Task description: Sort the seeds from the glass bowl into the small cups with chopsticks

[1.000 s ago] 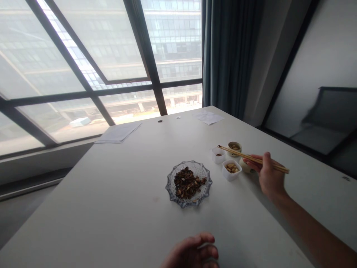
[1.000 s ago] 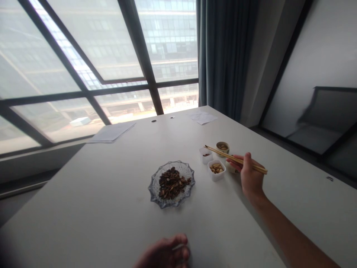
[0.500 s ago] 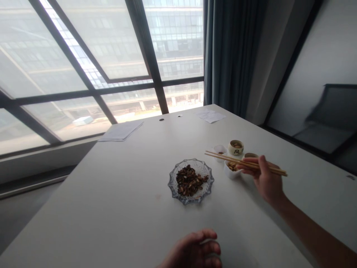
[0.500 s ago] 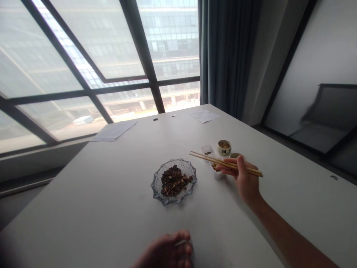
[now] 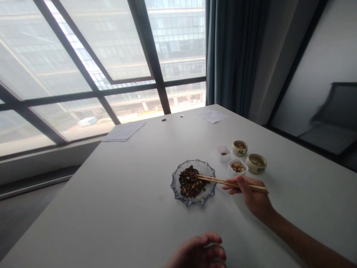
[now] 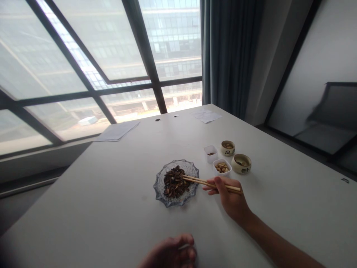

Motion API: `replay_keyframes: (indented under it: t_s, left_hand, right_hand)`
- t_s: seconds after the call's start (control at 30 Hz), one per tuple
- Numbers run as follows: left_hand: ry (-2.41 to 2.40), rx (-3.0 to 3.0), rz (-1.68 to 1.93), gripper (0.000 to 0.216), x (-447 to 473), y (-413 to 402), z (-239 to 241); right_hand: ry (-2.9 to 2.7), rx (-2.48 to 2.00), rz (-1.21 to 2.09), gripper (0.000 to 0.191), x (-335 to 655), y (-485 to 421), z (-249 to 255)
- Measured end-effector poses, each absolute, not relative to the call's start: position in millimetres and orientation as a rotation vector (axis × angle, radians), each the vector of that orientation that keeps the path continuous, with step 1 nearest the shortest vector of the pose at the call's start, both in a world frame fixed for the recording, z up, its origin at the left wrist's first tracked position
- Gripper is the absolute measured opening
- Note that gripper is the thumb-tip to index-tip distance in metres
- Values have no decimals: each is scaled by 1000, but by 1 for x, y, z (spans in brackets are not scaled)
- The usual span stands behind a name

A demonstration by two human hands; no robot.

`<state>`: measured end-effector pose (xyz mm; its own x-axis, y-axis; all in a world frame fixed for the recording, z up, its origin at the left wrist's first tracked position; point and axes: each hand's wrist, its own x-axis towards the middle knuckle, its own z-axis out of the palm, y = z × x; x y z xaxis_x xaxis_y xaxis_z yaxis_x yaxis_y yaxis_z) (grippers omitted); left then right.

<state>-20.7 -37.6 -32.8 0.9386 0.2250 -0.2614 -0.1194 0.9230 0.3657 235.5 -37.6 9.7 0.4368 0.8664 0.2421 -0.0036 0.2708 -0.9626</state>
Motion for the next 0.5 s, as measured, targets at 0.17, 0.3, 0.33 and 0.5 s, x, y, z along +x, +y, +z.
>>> replay_keyframes:
  t_s: [0.17,0.3,0.33,0.5]
  left_hand:
    - [305,346,186,32,-21,-38,-36]
    - [304,329,186,30,-21,-39,-34]
    - [303,330,187,30,-20,-39,-33]
    - [321,337,180,30,-22,-37,-36]
  right_hand:
    - [-874,-1162,601,52,242,-40,21]
    - [-783,-1153,442,50,265,-34,31]
    - [-740,-1149,404,50,272,-32,32]
    - [-614,-1142,345,47,299,-21,31]
